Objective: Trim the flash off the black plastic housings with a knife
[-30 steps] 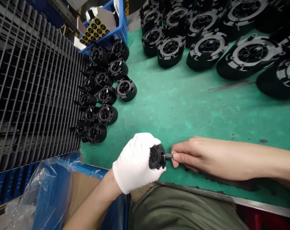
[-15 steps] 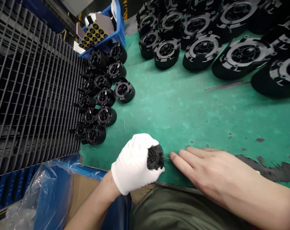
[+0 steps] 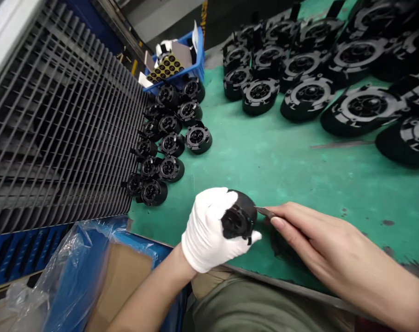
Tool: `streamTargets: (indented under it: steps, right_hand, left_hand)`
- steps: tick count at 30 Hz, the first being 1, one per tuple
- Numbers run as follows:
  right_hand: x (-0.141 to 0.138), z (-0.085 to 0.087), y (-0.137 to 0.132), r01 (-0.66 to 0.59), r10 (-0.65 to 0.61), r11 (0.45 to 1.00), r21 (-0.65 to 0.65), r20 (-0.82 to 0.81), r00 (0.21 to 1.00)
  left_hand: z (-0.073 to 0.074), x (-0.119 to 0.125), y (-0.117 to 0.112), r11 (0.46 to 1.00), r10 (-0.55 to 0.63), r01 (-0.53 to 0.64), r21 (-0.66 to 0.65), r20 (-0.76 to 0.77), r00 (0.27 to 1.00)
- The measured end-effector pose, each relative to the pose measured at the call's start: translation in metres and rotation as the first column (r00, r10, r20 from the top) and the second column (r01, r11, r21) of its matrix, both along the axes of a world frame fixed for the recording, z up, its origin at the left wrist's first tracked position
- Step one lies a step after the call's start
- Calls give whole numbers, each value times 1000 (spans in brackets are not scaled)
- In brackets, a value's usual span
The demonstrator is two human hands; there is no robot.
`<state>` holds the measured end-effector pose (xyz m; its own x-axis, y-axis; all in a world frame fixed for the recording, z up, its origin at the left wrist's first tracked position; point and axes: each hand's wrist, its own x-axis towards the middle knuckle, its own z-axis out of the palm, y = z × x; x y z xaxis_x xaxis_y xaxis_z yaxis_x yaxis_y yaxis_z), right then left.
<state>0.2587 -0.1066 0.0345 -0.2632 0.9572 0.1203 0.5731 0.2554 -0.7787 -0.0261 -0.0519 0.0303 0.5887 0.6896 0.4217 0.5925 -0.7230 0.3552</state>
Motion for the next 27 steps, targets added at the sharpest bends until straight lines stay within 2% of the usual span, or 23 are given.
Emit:
streamTargets:
  steps: [3,5,8,10,13,15,17,20,24,27]
  right_hand:
    - [-7,1,-1,79,-86,994,-71,-101,991]
    - [-9,-1,-3,73,-82,995,-74,-125,989]
    - [-9,-2,-3,-3,1,1000,-11,-152,988]
    - [-8,-1,-3,-53,57,998,32,-134,989]
    - [-8,-2,-3,-44,49,996,83,-64,997]
    - [-8,-3,-3,7,-5,994,113,-20,1000]
    - [-9,-4,-4,18,-20,990,139,13,1000]
    - [-8,-2,-3,-46,34,985,166,72,997]
    - [-6,6,1,-98,61,971,217,171,983]
    - [-5,10,4,-120,61,967,225,252,966]
  left_hand:
    - [-21,0,-8,987,94,-102,127,66,993]
    - [-28,-10,-15,989,76,-81,125,49,996]
    - [-26,-30,-19,999,-5,2,53,52,999]
    - [-23,-39,-15,1000,-28,27,5,88,996]
    - [-26,-38,-1,982,-46,71,-173,145,988]
    - [-31,-32,7,929,-33,91,-360,163,986]
    - [-35,-27,10,879,3,66,-473,143,990]
    - [-29,-22,11,878,-5,41,-477,77,997]
    - [-9,-15,16,878,-153,125,-463,-24,988]
    - [0,-9,21,876,-196,145,-459,-66,978]
